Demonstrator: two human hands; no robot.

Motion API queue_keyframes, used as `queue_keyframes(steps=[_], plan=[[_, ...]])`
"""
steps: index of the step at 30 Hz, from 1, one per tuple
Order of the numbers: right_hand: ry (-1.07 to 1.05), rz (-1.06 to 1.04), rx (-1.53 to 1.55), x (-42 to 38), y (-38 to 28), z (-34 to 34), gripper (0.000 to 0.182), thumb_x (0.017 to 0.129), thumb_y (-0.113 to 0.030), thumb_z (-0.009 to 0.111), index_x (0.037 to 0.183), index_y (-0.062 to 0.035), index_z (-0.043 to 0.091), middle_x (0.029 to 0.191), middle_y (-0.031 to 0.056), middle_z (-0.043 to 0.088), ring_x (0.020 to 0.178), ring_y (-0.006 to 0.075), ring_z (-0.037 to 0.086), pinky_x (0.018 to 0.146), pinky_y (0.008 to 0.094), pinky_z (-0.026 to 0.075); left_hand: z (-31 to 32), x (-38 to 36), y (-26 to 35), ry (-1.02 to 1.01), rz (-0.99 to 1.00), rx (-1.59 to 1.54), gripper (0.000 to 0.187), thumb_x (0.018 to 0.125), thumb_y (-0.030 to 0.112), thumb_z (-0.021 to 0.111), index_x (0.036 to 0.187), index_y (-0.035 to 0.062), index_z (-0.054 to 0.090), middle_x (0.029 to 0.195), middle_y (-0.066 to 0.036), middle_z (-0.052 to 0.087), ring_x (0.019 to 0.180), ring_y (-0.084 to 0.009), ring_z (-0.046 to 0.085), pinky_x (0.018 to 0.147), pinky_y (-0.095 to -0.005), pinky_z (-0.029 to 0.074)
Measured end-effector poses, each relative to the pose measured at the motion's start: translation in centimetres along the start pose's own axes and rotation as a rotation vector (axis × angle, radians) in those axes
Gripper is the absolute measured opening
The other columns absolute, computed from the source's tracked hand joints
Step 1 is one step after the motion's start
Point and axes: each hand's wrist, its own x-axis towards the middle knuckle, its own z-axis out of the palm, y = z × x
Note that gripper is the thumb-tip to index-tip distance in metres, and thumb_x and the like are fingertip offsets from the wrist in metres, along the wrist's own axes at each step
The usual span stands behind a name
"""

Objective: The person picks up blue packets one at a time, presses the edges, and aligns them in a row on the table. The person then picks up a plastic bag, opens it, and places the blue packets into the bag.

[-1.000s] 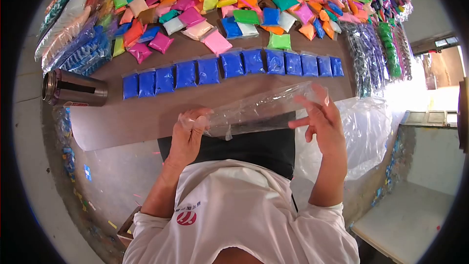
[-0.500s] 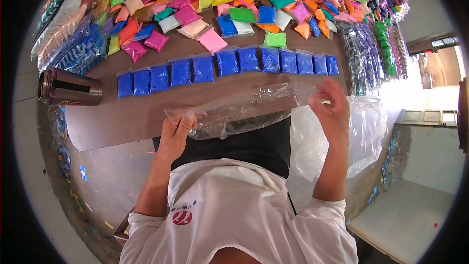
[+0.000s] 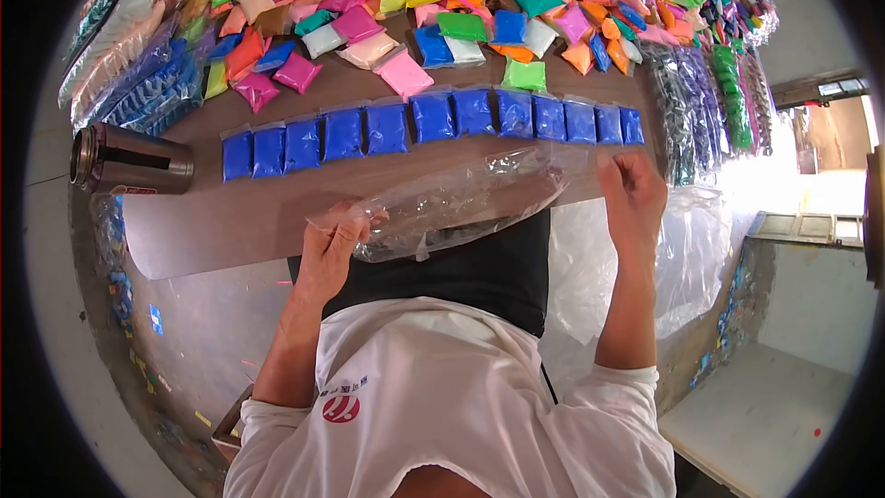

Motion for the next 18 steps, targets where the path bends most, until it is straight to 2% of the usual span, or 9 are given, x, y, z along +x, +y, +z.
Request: queue_keyframes(steps=[1, 3, 5, 8, 11, 12, 15, 18], plan=[[-0.023, -0.012, -0.022, -0.5, -0.4, -0.4, 0.019, 0.078, -0.014, 0.073, 0.085, -0.0002, 0.062, 0.082, 0.0087, 0.066, 0.076, 0.0173, 0.063, 0.065, 0.0257, 0.049, -0.2, 0.0, -0.2, -0.006, 0.003, 0.006, 0.038, 0.102, 0.029, 0.046, 0.078, 0.0000, 0.055, 0.077, -0.005, 0.055, 0.082, -0.0147, 0.057, 0.069, -0.0289, 0.042], [-0.056, -0.619, -0.127, -1.2, -2.1, -0.5, 0.020, 0.075, -0.013, 0.075, 0.086, -0.0018, 0.063, 0.092, 0.0102, 0.067, 0.084, 0.0220, 0.063, 0.068, 0.0283, 0.050, -0.1, 0.0, -0.3, 0.000, 0.003, 0.010, 0.037, 0.101, 0.028, 0.047, 0.079, 0.0001, 0.055, 0.076, -0.004, 0.055, 0.080, -0.0139, 0.056, 0.069, -0.0286, 0.043], [-0.266, -0.575, 0.008, -2.5, -5.1, 0.2, 0.028, 0.072, -0.017, 0.077, 0.092, -0.0039, 0.063, 0.098, 0.0112, 0.066, 0.090, 0.0274, 0.062, 0.074, 0.0331, 0.051, 0.2, 0.1, 0.0, 0.019, -0.002, 0.006, 0.036, 0.101, 0.027, 0.047, 0.080, 0.0000, 0.056, 0.075, -0.004, 0.054, 0.077, -0.0129, 0.055, 0.070, -0.0280, 0.044], [-0.454, -0.786, -0.211, -2.8, -5.6, 2.0, 0.030, 0.073, -0.020, 0.076, 0.095, -0.0051, 0.061, 0.096, 0.0118, 0.064, 0.091, 0.0291, 0.062, 0.076, 0.0374, 0.051, 0.3, 0.1, -0.4, 0.038, -0.004, -0.027, 0.035, 0.101, 0.027, 0.048, 0.082, -0.0001, 0.059, 0.074, -0.003, 0.054, 0.074, -0.0109, 0.052, 0.069, -0.0269, 0.044], [-0.852, -0.497, -0.475, -2.9, -6.0, 3.2, 0.031, 0.075, -0.023, 0.074, 0.094, -0.0041, 0.058, 0.093, 0.0115, 0.061, 0.093, 0.0298, 0.061, 0.076, 0.0403, 0.051, 0.1, -0.2, -1.2, 0.035, -0.016, -0.036, 0.039, 0.101, 0.029, 0.046, 0.088, -0.0022, 0.065, 0.075, -0.004, 0.059, 0.074, -0.0107, 0.050, 0.068, -0.0275, 0.041], [-0.932, -0.499, -0.489, -2.9, -5.6, 3.9, 0.027, 0.078, -0.022, 0.070, 0.092, -0.0029, 0.057, 0.090, 0.0115, 0.059, 0.095, 0.0294, 0.060, 0.076, 0.0427, 0.049, 0.0, -0.4, -1.0, 0.037, -0.008, -0.001, 0.037, 0.101, 0.028, 0.047, 0.087, -0.0014, 0.064, 0.074, -0.002, 0.057, 0.072, -0.0098, 0.049, 0.065, -0.0265, 0.040], [-1.066, -0.638, -0.325, -3.4, -6.3, 5.1, 0.036, 0.079, -0.025, 0.070, 0.108, -0.0067, 0.058, 0.099, 0.0110, 0.061, 0.095, 0.0289, 0.060, 0.078, 0.0416, 0.050, 0.0, -0.6, 0.0, 0.060, -0.018, 0.071, 0.033, 0.100, 0.027, 0.050, 0.083, 0.0003, 0.062, 0.070, 0.002, 0.053, 0.065, -0.0074, 0.045, 0.058, -0.0243, 0.037], [-1.002, -0.674, -0.133, -4.8, -6.8, 8.2, 0.032, 0.079, -0.026, 0.070, 0.103, -0.0063, 0.060, 0.098, 0.0102, 0.061, 0.093, 0.0293, 0.060, 0.078, 0.0416, 0.050, 0.6, -0.3, 1.0, 0.085, -0.054, 0.064, 0.034, 0.100, 0.027, 0.051, 0.081, 0.0006, 0.061, 0.067, 0.003, 0.050, 0.063, -0.0061, 0.042, 0.054, -0.0239, 0.034]])
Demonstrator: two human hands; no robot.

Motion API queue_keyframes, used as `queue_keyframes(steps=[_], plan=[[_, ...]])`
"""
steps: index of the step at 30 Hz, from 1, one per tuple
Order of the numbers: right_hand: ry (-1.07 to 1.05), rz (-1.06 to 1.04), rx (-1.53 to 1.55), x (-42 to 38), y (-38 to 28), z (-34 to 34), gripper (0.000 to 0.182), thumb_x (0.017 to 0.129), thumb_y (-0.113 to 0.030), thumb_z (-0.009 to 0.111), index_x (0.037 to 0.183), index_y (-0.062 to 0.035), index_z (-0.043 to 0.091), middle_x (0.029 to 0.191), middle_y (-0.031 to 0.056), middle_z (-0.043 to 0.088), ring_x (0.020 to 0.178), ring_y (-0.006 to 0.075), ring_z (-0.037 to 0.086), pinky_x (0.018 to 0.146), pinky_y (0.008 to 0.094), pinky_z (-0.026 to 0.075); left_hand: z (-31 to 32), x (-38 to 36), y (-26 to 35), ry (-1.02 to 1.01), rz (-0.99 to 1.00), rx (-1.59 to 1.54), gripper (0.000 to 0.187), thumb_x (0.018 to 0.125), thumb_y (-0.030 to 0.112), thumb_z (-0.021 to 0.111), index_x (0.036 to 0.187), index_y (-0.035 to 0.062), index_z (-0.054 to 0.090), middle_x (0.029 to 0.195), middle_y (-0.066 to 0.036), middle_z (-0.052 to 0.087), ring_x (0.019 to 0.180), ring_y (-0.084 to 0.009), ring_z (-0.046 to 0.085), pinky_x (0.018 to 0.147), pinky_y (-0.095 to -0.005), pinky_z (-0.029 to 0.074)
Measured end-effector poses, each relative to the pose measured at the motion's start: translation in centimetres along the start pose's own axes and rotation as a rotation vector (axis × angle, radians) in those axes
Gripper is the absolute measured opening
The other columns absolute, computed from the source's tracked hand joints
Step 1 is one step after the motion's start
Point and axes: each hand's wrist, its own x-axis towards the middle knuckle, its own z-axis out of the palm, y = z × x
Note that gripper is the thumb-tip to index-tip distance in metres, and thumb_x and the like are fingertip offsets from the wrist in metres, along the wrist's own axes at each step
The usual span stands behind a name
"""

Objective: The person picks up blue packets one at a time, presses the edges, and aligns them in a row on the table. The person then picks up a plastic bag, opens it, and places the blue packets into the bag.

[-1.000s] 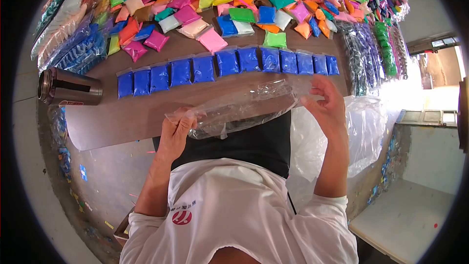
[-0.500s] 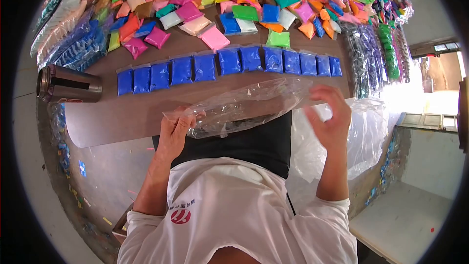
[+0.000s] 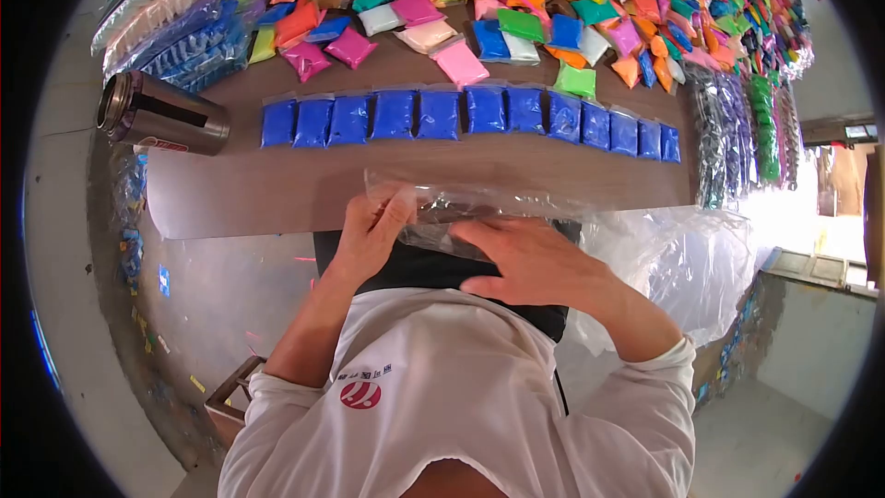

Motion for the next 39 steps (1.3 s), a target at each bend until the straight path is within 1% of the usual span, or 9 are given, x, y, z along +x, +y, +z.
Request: queue_keyframes(steps=[6, 9, 15, 18, 23, 27, 34, 37, 39], plan=[[-0.063, 0.087, 0.320, 3.9, -1.3, 3.3, 0.020, 0.075, -0.015, 0.069, 0.075, -0.0015, 0.055, 0.097, 0.0124, 0.059, 0.095, 0.0325, 0.057, 0.082, 0.0405, 0.047, -0.5, 0.3, -0.9, -0.001, 0.010, -0.059, 0.033, 0.099, 0.028, 0.053, 0.080, 0.0021, 0.061, 0.065, 0.005, 0.048, 0.062, -0.0044, 0.039, 0.052, -0.0234, 0.032], [-0.044, -0.013, 0.306, 4.3, -1.3, 4.2, 0.018, 0.073, -0.007, 0.066, 0.068, -0.0010, 0.050, 0.100, 0.0145, 0.057, 0.099, 0.0330, 0.055, 0.084, 0.0409, 0.045, -0.4, 0.1, -1.0, -0.003, -0.035, -0.057, 0.032, 0.099, 0.028, 0.053, 0.081, 0.0022, 0.061, 0.066, 0.005, 0.048, 0.063, -0.0048, 0.040, 0.052, -0.0235, 0.033], [0.205, -0.235, -0.026, 3.3, -1.7, 5.3, 0.016, 0.073, -0.014, 0.067, 0.082, -0.0025, 0.061, 0.115, 0.0160, 0.056, 0.110, 0.0344, 0.053, 0.093, 0.0441, 0.044, 0.4, 0.5, -0.2, 0.027, 0.025, -0.018, 0.028, 0.098, 0.025, 0.053, 0.086, 0.0020, 0.064, 0.071, 0.004, 0.053, 0.066, -0.0065, 0.044, 0.057, -0.0251, 0.038], [0.007, 0.043, 0.109, 1.9, -1.9, 3.7, 0.030, 0.074, -0.022, 0.069, 0.097, -0.0040, 0.062, 0.117, 0.0153, 0.056, 0.114, 0.0340, 0.052, 0.097, 0.0448, 0.043, -0.3, 0.3, -0.9, 0.042, -0.014, -0.047, 0.027, 0.098, 0.023, 0.053, 0.088, 0.0012, 0.065, 0.073, 0.003, 0.057, 0.068, -0.0068, 0.047, 0.060, -0.0259, 0.039], [0.015, 0.301, -0.306, -3.9, 1.2, 1.6, 0.039, 0.076, -0.025, 0.072, 0.106, -0.0047, 0.059, 0.114, 0.0139, 0.058, 0.111, 0.0321, 0.054, 0.093, 0.0433, 0.045, -2.0, 0.0, -3.2, 0.136, -0.077, -0.178, 0.027, 0.099, 0.020, 0.052, 0.090, -0.0008, 0.066, 0.076, 0.002, 0.060, 0.070, -0.0065, 0.049, 0.061, -0.0248, 0.040], [0.143, 0.364, -0.499, -7.1, 2.2, 1.1, 0.042, 0.075, -0.022, 0.074, 0.110, -0.0045, 0.058, 0.112, 0.0134, 0.059, 0.108, 0.0321, 0.056, 0.089, 0.0423, 0.047, -0.7, 0.2, -0.4, -0.060, -0.077, -0.111, 0.031, 0.100, 0.025, 0.051, 0.091, -0.0002, 0.067, 0.078, 0.001, 0.061, 0.071, -0.0066, 0.049, 0.063, -0.0231, 0.040], [0.262, 0.156, 0.011, -2.9, -1.1, 1.1, 0.038, 0.076, -0.017, 0.070, 0.107, -0.0033, 0.052, 0.101, 0.0153, 0.061, 0.093, 0.0354, 0.059, 0.081, 0.0440, 0.048, -0.5, 1.2, -0.5, 0.036, -0.019, -0.093, 0.033, 0.101, 0.026, 0.049, 0.088, -0.0004, 0.064, 0.079, 0.000, 0.061, 0.074, -0.0077, 0.051, 0.067, -0.0234, 0.041], [0.126, 0.211, 0.047, -0.4, -0.7, 1.6, 0.030, 0.078, -0.016, 0.069, 0.103, -0.0042, 0.057, 0.101, 0.0141, 0.061, 0.093, 0.0314, 0.059, 0.082, 0.0425, 0.047, -0.9, 1.0, 0.0, 0.042, -0.078, -0.087, 0.035, 0.101, 0.027, 0.049, 0.084, -0.0003, 0.062, 0.079, -0.001, 0.062, 0.076, -0.0080, 0.051, 0.069, -0.0237, 0.041], [0.114, 0.036, -0.035, 0.3, 0.0, 2.4, 0.020, 0.079, -0.014, 0.067, 0.096, -0.0053, 0.059, 0.102, 0.0114, 0.061, 0.090, 0.0305, 0.059, 0.078, 0.0426, 0.048, -1.4, 0.9, -0.9, 0.076, -0.115, -0.091, 0.036, 0.101, 0.028, 0.049, 0.082, 0.0000, 0.061, 0.080, -0.001, 0.063, 0.076, -0.0082, 0.051, 0.070, -0.0238, 0.041]])
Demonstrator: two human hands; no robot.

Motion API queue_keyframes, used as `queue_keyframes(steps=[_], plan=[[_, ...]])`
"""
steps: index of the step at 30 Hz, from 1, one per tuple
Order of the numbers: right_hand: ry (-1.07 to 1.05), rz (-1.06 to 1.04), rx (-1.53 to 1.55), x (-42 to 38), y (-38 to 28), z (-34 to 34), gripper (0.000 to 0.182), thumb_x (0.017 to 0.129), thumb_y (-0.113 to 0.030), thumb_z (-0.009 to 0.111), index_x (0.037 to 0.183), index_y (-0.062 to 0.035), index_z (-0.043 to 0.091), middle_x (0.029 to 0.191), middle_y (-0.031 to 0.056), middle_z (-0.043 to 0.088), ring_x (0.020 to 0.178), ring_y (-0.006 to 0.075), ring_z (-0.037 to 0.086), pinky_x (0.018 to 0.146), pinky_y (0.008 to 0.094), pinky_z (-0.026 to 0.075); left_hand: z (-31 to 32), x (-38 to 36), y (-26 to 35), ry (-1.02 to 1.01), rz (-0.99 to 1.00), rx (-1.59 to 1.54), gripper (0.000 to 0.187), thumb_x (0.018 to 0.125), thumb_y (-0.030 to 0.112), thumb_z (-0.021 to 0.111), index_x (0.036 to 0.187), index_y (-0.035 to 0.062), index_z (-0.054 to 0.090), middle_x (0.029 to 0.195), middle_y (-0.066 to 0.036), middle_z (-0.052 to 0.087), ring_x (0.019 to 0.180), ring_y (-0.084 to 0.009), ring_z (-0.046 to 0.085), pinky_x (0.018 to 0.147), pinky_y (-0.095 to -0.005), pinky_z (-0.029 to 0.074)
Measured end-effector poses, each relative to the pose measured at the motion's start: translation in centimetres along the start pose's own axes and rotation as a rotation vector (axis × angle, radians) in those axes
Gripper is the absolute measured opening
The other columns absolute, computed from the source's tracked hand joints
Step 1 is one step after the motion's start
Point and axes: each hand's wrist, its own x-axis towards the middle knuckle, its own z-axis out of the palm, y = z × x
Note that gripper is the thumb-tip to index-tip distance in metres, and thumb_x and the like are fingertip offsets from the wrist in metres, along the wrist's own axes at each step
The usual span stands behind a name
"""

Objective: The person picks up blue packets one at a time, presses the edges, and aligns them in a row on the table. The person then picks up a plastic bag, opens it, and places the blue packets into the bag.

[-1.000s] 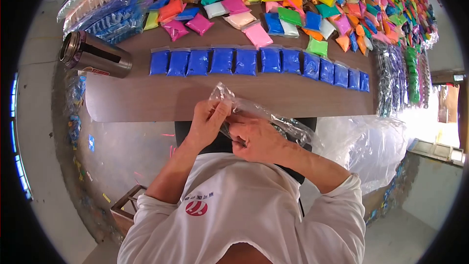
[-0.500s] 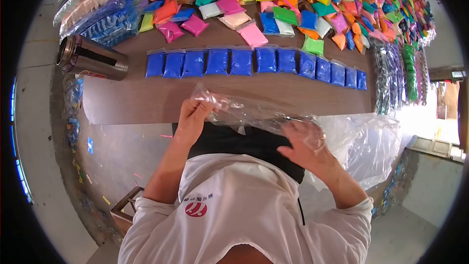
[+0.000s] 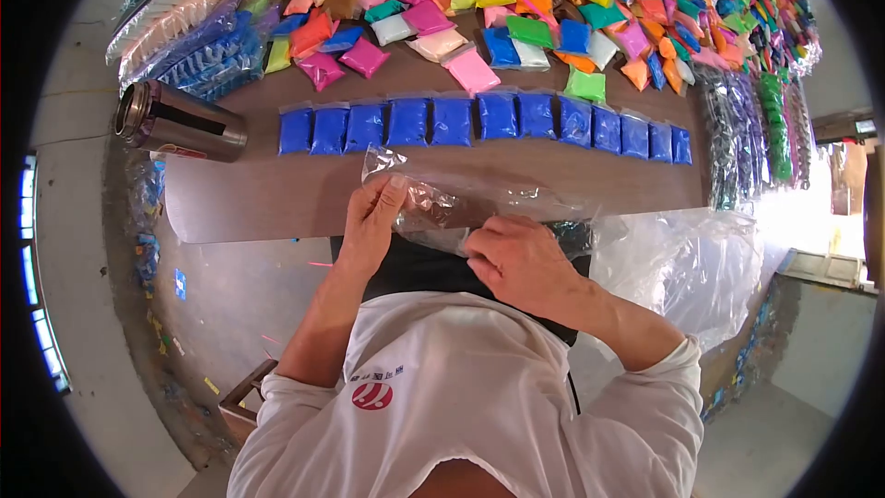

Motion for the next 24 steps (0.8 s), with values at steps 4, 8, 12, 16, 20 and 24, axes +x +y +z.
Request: queue_keyframes(steps=[4, 8, 12, 16, 20, 24], plan=[[0.024, -0.195, 0.049, 0.9, -0.4, 1.0, 0.017, 0.078, -0.011, 0.065, 0.093, -0.0055, 0.059, 0.102, 0.0114, 0.061, 0.087, 0.0319, 0.060, 0.077, 0.0427, 0.049, 0.8, 0.2, 0.0, 0.005, 0.061, -0.126, 0.037, 0.101, 0.030, 0.048, 0.082, 0.0006, 0.061, 0.081, -0.002, 0.063, 0.076, -0.0079, 0.051, 0.071, -0.0242, 0.042], [0.019, -0.059, 0.108, 1.9, -2.3, 0.6, 0.017, 0.078, -0.009, 0.064, 0.093, -0.0048, 0.058, 0.105, 0.0118, 0.061, 0.088, 0.0329, 0.060, 0.077, 0.0425, 0.049, 1.1, 0.3, 1.2, 0.033, 0.047, -0.121, 0.037, 0.100, 0.031, 0.049, 0.081, 0.0011, 0.060, 0.081, -0.004, 0.063, 0.078, -0.0087, 0.055, 0.073, -0.0244, 0.043], [-0.076, 0.055, -0.007, 2.7, -1.8, 1.3, 0.028, 0.077, -0.012, 0.066, 0.102, -0.0044, 0.056, 0.102, 0.0121, 0.062, 0.090, 0.0330, 0.060, 0.077, 0.0418, 0.049, 0.8, 0.7, 0.1, -0.004, 0.085, -0.211, 0.037, 0.100, 0.031, 0.050, 0.082, 0.0013, 0.061, 0.081, -0.004, 0.064, 0.076, -0.0089, 0.056, 0.072, -0.0247, 0.045], [-0.062, -0.132, -0.105, 2.6, -0.6, 1.5, 0.034, 0.078, -0.017, 0.068, 0.107, -0.0045, 0.055, 0.096, 0.0127, 0.062, 0.088, 0.0328, 0.061, 0.076, 0.0418, 0.049, -0.2, 0.2, 0.2, -0.015, 0.035, -0.098, 0.038, 0.100, 0.032, 0.049, 0.081, 0.0010, 0.060, 0.081, -0.005, 0.064, 0.075, -0.0099, 0.058, 0.070, -0.0255, 0.046], [0.086, -0.090, -0.061, 2.2, -1.4, 0.1, 0.026, 0.078, -0.018, 0.067, 0.098, -0.0040, 0.059, 0.091, 0.0109, 0.062, 0.085, 0.0309, 0.061, 0.074, 0.0429, 0.048, -0.3, -0.2, 1.2, 0.023, 0.095, -0.044, 0.038, 0.101, 0.030, 0.048, 0.082, -0.0006, 0.061, 0.078, -0.004, 0.063, 0.075, -0.0097, 0.058, 0.069, -0.0254, 0.046], [-0.005, 0.014, 0.013, 3.3, -2.8, -0.1, 0.022, 0.077, -0.017, 0.067, 0.092, -0.0028, 0.061, 0.090, 0.0101, 0.062, 0.087, 0.0307, 0.061, 0.074, 0.0422, 0.049, 0.3, -0.3, 1.8, -0.019, 0.167, -0.045, 0.036, 0.101, 0.028, 0.049, 0.088, -0.0028, 0.063, 0.076, -0.001, 0.060, 0.073, -0.0084, 0.055, 0.066, -0.0246, 0.045]])
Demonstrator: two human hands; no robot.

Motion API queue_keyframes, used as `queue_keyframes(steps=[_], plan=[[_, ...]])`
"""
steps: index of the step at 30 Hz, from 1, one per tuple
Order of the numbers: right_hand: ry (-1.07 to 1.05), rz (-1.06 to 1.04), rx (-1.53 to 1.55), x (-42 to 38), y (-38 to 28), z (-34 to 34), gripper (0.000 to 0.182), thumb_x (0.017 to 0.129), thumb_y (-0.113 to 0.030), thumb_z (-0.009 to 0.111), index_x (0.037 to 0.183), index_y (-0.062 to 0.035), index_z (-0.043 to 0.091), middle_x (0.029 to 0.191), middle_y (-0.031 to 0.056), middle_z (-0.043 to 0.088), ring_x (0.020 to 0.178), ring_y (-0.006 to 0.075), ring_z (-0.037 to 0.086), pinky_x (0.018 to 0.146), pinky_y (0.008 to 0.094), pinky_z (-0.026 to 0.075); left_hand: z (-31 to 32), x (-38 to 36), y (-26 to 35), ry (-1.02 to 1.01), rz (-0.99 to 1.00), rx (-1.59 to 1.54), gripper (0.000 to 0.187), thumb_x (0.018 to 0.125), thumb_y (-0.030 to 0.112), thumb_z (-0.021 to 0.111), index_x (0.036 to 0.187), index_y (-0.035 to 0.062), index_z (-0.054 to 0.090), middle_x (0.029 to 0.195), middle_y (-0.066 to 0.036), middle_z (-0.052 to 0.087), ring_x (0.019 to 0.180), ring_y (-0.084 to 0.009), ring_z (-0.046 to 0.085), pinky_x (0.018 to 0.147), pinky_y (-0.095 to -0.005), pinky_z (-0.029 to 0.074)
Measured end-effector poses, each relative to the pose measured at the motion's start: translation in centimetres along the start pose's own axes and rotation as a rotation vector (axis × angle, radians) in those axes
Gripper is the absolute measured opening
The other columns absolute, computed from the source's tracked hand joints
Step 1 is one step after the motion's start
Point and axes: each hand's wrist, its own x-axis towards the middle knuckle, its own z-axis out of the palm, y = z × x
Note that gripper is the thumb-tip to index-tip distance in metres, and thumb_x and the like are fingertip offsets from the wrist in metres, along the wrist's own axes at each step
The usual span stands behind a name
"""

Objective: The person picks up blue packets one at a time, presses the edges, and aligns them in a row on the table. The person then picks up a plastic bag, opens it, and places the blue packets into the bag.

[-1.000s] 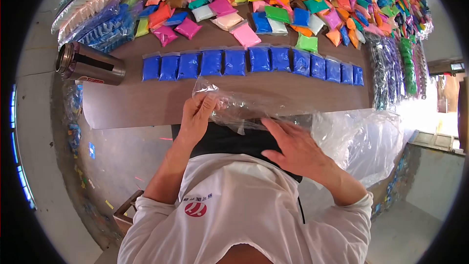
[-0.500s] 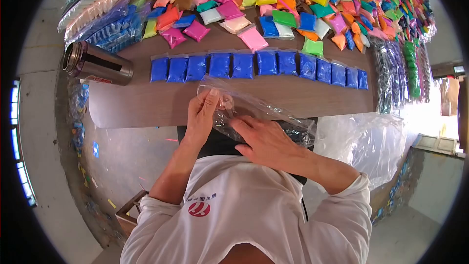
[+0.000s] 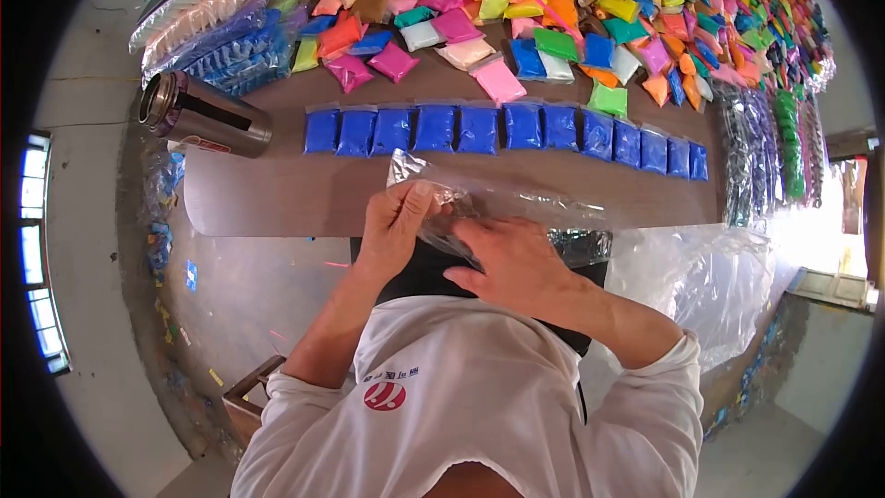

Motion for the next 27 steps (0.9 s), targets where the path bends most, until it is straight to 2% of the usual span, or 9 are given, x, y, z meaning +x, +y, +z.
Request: queue_keyframes(steps=[2, 6, 9, 12, 15, 18, 21, 24, 27], plan=[[0.022, -0.069, 0.040, 0.8, 0.0, 0.9, 0.022, 0.077, -0.017, 0.067, 0.093, -0.0023, 0.062, 0.090, 0.0101, 0.063, 0.088, 0.0314, 0.061, 0.075, 0.0416, 0.049, 0.3, 0.0, 0.5, -0.001, 0.019, 0.100, 0.035, 0.100, 0.028, 0.050, 0.090, -0.0024, 0.063, 0.078, -0.002, 0.060, 0.073, -0.0088, 0.055, 0.066, -0.0246, 0.045], [0.090, -0.166, 0.080, 2.3, 0.6, 2.7, 0.028, 0.076, -0.007, 0.061, 0.102, 0.0017, 0.061, 0.105, 0.0156, 0.060, 0.096, 0.0329, 0.059, 0.082, 0.0424, 0.049, -0.9, 0.0, 0.6, 0.004, -0.041, 0.266, 0.031, 0.099, 0.026, 0.052, 0.091, -0.0008, 0.066, 0.081, -0.003, 0.065, 0.076, -0.0092, 0.058, 0.071, -0.0255, 0.046], [0.229, -0.277, 0.002, 3.2, 0.6, 3.7, 0.037, 0.074, -0.007, 0.061, 0.109, 0.0030, 0.060, 0.114, 0.0195, 0.058, 0.109, 0.0346, 0.057, 0.087, 0.0438, 0.049, -1.0, 0.2, -0.6, 0.041, -0.046, 0.161, 0.026, 0.096, 0.022, 0.057, 0.086, -0.0015, 0.063, 0.081, -0.005, 0.063, 0.074, -0.0121, 0.054, 0.068, -0.0267, 0.045], [0.131, -0.236, -0.040, 3.2, 0.4, 3.9, 0.037, 0.075, -0.008, 0.062, 0.111, 0.0017, 0.059, 0.118, 0.0193, 0.056, 0.114, 0.0350, 0.053, 0.094, 0.0450, 0.045, -1.5, 0.5, -0.6, 0.009, 0.126, 0.416, 0.022, 0.095, 0.018, 0.059, 0.090, -0.0026, 0.064, 0.083, -0.006, 0.064, 0.075, -0.0131, 0.056, 0.069, -0.0280, 0.046], [0.028, -0.184, -0.142, 2.8, 0.7, 3.0, 0.039, 0.075, -0.015, 0.068, 0.110, 0.0000, 0.058, 0.120, 0.0160, 0.055, 0.114, 0.0357, 0.051, 0.094, 0.0440, 0.044, -1.7, 0.3, -1.5, 0.051, 0.093, 0.346, 0.022, 0.095, 0.018, 0.058, 0.099, -0.0029, 0.065, 0.088, -0.007, 0.066, 0.078, -0.0119, 0.057, 0.070, -0.0275, 0.047], [-0.144, 0.048, -0.209, 0.3, 1.0, 0.0, 0.044, 0.075, -0.024, 0.072, 0.109, -0.0012, 0.058, 0.121, 0.0149, 0.055, 0.114, 0.0346, 0.051, 0.094, 0.0425, 0.044, -2.2, 0.3, -1.7, 0.050, 0.016, 0.333, 0.025, 0.096, 0.019, 0.057, 0.105, -0.0023, 0.065, 0.089, -0.007, 0.067, 0.079, -0.0104, 0.059, 0.070, -0.0264, 0.048], [0.014, 0.123, -0.365, -3.6, 3.0, -1.2, 0.045, 0.076, -0.028, 0.072, 0.109, -0.0016, 0.057, 0.121, 0.0141, 0.054, 0.112, 0.0351, 0.051, 0.094, 0.0429, 0.043, -2.0, 0.4, -1.7, 0.082, -0.076, 0.263, 0.027, 0.096, 0.022, 0.057, 0.100, -0.0027, 0.067, 0.102, -0.009, 0.066, 0.084, -0.0095, 0.058, 0.075, -0.0243, 0.047], [-0.113, 0.302, -0.396, -5.3, 4.3, -4.9, 0.046, 0.077, -0.029, 0.072, 0.111, -0.0016, 0.056, 0.118, 0.0148, 0.055, 0.113, 0.0358, 0.052, 0.095, 0.0439, 0.043, -1.7, 0.7, -1.9, 0.076, -0.036, 0.200, 0.029, 0.097, 0.023, 0.056, 0.100, -0.0025, 0.067, 0.097, -0.005, 0.066, 0.079, -0.0070, 0.056, 0.070, -0.0222, 0.045], [0.023, 0.308, -0.447, -7.2, 5.5, -4.8, 0.054, 0.071, -0.027, 0.076, 0.113, -0.0001, 0.055, 0.107, 0.0165, 0.059, 0.100, 0.0343, 0.058, 0.086, 0.0431, 0.048, -1.3, 0.8, -0.4, -0.020, -0.123, 0.411, 0.026, 0.097, 0.023, 0.056, 0.103, -0.0006, 0.066, 0.077, 0.001, 0.060, 0.070, -0.0069, 0.051, 0.061, -0.0245, 0.042]])
